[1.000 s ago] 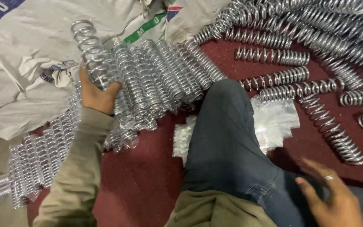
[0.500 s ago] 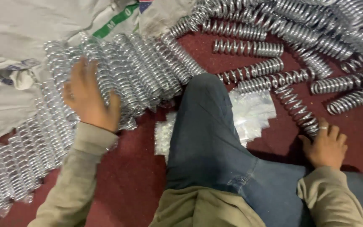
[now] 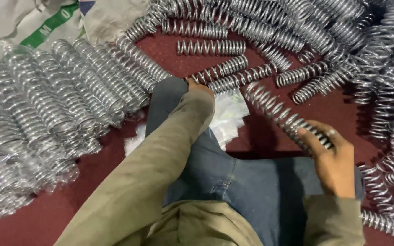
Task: The person is picking up individual metal springs from a large pile and placing them into small plastic bags while sitting on the floor.
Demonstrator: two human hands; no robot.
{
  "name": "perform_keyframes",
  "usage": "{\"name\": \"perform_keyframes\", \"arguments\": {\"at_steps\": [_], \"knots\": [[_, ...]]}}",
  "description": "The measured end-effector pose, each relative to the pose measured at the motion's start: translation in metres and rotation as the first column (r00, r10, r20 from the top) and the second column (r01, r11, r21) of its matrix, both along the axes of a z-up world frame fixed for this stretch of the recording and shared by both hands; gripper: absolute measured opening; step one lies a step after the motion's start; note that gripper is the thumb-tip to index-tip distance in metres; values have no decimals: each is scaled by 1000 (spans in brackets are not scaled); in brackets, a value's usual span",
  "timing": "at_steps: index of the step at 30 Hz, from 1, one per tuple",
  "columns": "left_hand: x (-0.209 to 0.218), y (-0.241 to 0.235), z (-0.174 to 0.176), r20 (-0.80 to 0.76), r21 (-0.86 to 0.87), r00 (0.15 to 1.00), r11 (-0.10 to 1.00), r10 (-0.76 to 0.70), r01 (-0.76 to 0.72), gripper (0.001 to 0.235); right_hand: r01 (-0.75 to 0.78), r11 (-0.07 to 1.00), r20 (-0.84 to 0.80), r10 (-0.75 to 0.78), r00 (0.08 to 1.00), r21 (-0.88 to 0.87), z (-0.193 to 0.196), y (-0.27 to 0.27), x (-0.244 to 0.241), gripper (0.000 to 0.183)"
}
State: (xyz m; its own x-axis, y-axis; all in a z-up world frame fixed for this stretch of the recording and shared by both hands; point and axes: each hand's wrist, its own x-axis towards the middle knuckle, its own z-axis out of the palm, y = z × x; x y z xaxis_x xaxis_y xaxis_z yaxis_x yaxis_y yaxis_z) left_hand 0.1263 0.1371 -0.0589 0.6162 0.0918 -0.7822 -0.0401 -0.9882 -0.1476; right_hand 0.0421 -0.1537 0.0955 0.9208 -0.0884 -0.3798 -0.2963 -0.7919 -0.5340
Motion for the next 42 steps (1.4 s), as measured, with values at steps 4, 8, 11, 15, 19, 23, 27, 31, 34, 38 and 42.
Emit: {"name": "perform_keyframes", "arguments": {"at_steps": [4, 8, 11, 15, 19, 23, 27, 31, 34, 38, 42], "knots": [[8, -8, -22, 70, -3, 995, 997, 77, -77, 48, -24, 828, 258, -146, 955, 560, -32, -7, -39, 60], [2, -14, -60, 386, -54, 891, 971, 237, -234, 31, -245, 726, 397, -42, 917, 642, -19, 19, -30, 71], [-11, -15, -31, 424, -125, 854, 953, 303, -276, 30, -317, 721, 507, -56, 860, 616, -70, 17, -13, 66], [-22, -11, -33, 546, -140, 783, 954, 297, -264, 30, -281, 805, 544, -61, 837, 522, -137, 28, -1, 54], [-37, -14, -4, 644, -184, 695, 946, 321, -267, 24, -156, 838, 385, -69, 920, 523, -136, 33, -5, 37], [-17, 8, -71, 762, -207, 578, 955, 294, -214, 9, -114, 836, 374, -115, 920, 537, -138, 34, -6, 42], [-31, 4, -39, 759, -309, 515, 917, 398, -253, 18, -49, 871, 394, -171, 903, 490, -138, 40, -8, 46], [-41, -4, -15, 854, -518, 96, 854, 512, 54, 9, -17, 852, 363, -205, 909, 524, -132, 39, -5, 50], [-45, -11, -6, 758, -562, -68, 702, 649, 437, 21, -112, 787, 421, -198, 885, 606, -104, 40, -12, 64], [-79, -52, 97, 464, -579, 57, 254, 884, 774, 21, -458, 719, 736, -111, 668, 523, -33, 35, -11, 89], [-91, -60, 146, 669, -449, 178, 201, 722, 871, 19, -614, 685, 765, 128, 631, 391, 58, 41, -21, 77]]}}
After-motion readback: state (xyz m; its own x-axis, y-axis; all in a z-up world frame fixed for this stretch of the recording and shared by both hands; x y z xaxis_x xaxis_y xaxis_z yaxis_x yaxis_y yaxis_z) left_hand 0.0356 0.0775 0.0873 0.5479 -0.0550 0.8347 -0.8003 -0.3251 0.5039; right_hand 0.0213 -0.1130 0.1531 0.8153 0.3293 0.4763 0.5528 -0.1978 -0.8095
